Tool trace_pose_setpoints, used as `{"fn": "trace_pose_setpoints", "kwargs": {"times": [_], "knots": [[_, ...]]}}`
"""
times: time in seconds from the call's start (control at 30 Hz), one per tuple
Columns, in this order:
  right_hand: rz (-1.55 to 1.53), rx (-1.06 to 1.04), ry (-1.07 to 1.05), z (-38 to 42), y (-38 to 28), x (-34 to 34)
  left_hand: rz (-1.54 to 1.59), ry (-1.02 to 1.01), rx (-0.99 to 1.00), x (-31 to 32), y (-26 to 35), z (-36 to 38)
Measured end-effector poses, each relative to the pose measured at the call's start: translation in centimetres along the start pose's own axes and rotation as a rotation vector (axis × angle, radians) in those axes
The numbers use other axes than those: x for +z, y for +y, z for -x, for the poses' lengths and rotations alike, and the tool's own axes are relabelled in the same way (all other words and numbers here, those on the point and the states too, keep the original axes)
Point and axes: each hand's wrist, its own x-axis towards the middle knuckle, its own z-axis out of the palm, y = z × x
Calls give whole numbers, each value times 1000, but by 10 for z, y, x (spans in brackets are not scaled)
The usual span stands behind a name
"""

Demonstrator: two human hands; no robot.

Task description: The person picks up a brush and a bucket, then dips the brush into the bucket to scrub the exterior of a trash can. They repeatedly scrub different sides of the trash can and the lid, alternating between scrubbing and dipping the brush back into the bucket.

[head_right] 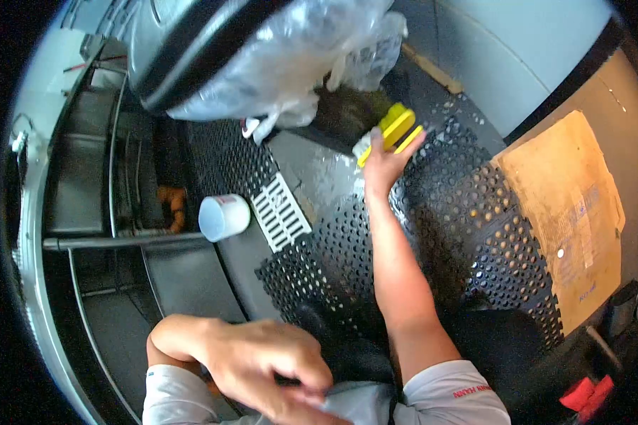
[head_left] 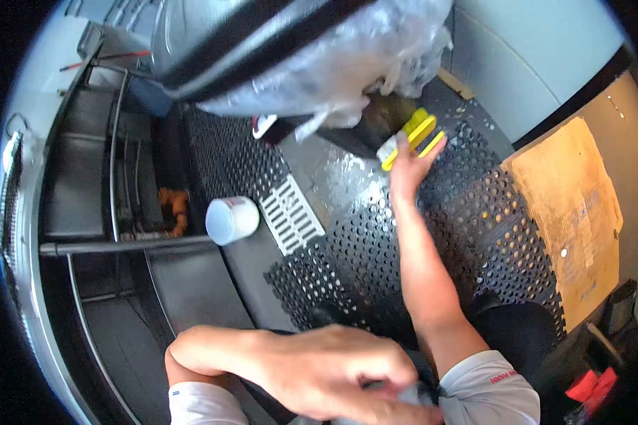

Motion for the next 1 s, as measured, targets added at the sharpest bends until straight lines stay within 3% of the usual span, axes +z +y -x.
{"fn": "trace_pose_setpoints", "kwargs": {"times": [0.1,0.17,0.2,0.3,0.4,0.47,0.5,0.53,0.57,0.63,0.67,0.7,0.73,0.77,0.87,0.93,0.97,1.0], "knots": [[131,-48,-32,-17,0,-6,-249,390,507,31,-5,-21],[49,36,-61,-16,-15,-5,-465,438,585,33,-4,-21],[0,75,-71,-15,-21,-2,-410,428,556,35,-2,-18],[139,-77,-20,-19,-6,-3,-521,405,580,23,14,-11],[151,-78,-20,-4,-9,1,-347,18,351,11,12,5],[93,-46,-20,7,-13,6,-581,209,617,23,7,-18],[-27,-90,-46,10,-4,8,-658,164,560,23,12,-18],[-33,3,-51,11,2,5,-738,115,505,23,18,-18],[26,-39,-43,15,-7,6,-819,64,453,21,22,-17],[55,-133,-50,34,-52,27,-1018,178,217,-18,46,3],[41,-208,-81,36,-62,41,-1179,488,184,-35,52,8],[248,-427,-87,41,-77,46,-1309,785,271,-71,58,16],[112,-445,-176,43,-88,54,-1388,1102,324,-105,65,23],[90,-427,-146,40,-82,55,-1549,1303,342,-152,80,23],[169,-244,46,19,-27,30,-1501,1297,202,-266,109,16],[232,188,157,-1,18,-12,-724,1275,197,-300,104,0],[325,285,159,-9,32,-28,-618,1269,98,-306,110,2],[414,388,163,-17,47,-35,-786,1233,55,-282,108,-12]]}}
